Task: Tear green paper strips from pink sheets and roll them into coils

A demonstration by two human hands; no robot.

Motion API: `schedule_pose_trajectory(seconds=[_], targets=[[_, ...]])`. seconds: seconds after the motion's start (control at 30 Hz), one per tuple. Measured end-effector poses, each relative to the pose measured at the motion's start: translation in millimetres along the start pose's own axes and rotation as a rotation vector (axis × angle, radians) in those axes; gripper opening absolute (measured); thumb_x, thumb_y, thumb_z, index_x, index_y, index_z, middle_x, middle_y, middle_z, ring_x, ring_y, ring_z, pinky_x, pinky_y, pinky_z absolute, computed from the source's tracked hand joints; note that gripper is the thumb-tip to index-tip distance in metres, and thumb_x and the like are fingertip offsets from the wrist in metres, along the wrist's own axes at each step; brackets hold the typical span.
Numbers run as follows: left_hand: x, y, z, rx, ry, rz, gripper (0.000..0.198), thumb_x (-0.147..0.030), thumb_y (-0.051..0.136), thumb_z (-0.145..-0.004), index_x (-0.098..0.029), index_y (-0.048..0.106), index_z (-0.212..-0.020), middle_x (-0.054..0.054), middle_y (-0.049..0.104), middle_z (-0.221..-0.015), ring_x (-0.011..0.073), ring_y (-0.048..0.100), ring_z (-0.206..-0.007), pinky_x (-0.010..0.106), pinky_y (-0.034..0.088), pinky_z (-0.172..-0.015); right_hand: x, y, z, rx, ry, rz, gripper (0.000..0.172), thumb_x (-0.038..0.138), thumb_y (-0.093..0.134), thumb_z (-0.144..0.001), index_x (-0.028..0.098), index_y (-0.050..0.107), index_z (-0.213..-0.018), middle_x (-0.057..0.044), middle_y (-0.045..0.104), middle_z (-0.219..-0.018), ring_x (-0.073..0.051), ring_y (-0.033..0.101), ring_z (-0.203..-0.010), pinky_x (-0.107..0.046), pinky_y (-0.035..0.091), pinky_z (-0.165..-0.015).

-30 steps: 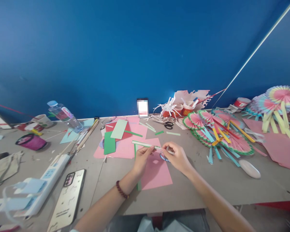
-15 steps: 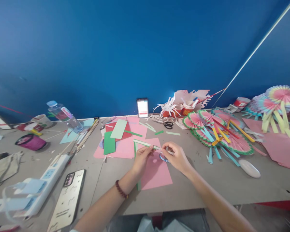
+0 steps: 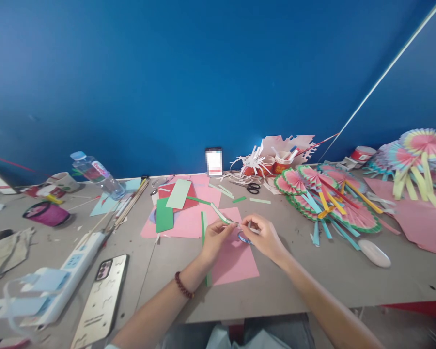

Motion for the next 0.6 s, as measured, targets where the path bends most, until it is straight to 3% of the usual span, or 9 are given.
schedule_pose_trajectory(seconds=[0.27, 0.47, 0.6], targets=[[3.4, -7.1, -0.6, -0.050, 0.039, -0.036, 0.046, -0.058, 0.083, -0.069, -0.018, 0.065, -0.053, 0.002, 0.064, -0.064, 0.0168, 0.060, -0.069, 0.031, 0.048, -0.073, -3.9, 2.3, 0.4, 0.001, -0.033, -0.001, 0.015, 0.031, 0.060, -0.084, 0.021, 0.065, -0.075, 0.000, 0.065, -0.070, -0.014, 0.050, -0.061, -0.027, 0.043, -0.062], [-2.2, -14.8, -1.1, -0.115, 0.089, -0.112, 0.045, -0.055, 0.082, -0.072, -0.020, 0.063, -0.051, 0.001, 0.058, -0.062, 0.0234, 0.068, -0.086, 0.031, 0.048, -0.078, -2.4, 2.8, 1.4, 0.004, -0.035, -0.011, 0.015, 0.032, 0.060, -0.085, 0.021, 0.064, -0.074, 0.000, 0.065, -0.071, -0.013, 0.050, -0.060, -0.026, 0.043, -0.061], [0.1, -10.7, -1.9, -0.073, 0.057, -0.074, 0.038, -0.054, 0.085, -0.068, -0.019, 0.071, -0.059, 0.002, 0.065, -0.064, 0.0204, 0.066, -0.073, 0.031, 0.050, -0.072, -2.0, 0.1, 1.2, -0.017, -0.028, 0.003, 0.014, 0.031, 0.060, -0.083, 0.021, 0.064, -0.073, 0.000, 0.064, -0.069, -0.013, 0.050, -0.059, -0.025, 0.042, -0.060]])
Point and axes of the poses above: each hand's wrist, its own z-axis away from the middle knuckle, its own y-axis out of the palm, x = y × z, the point moved 8 cm from there along -z, towards the middle knuckle
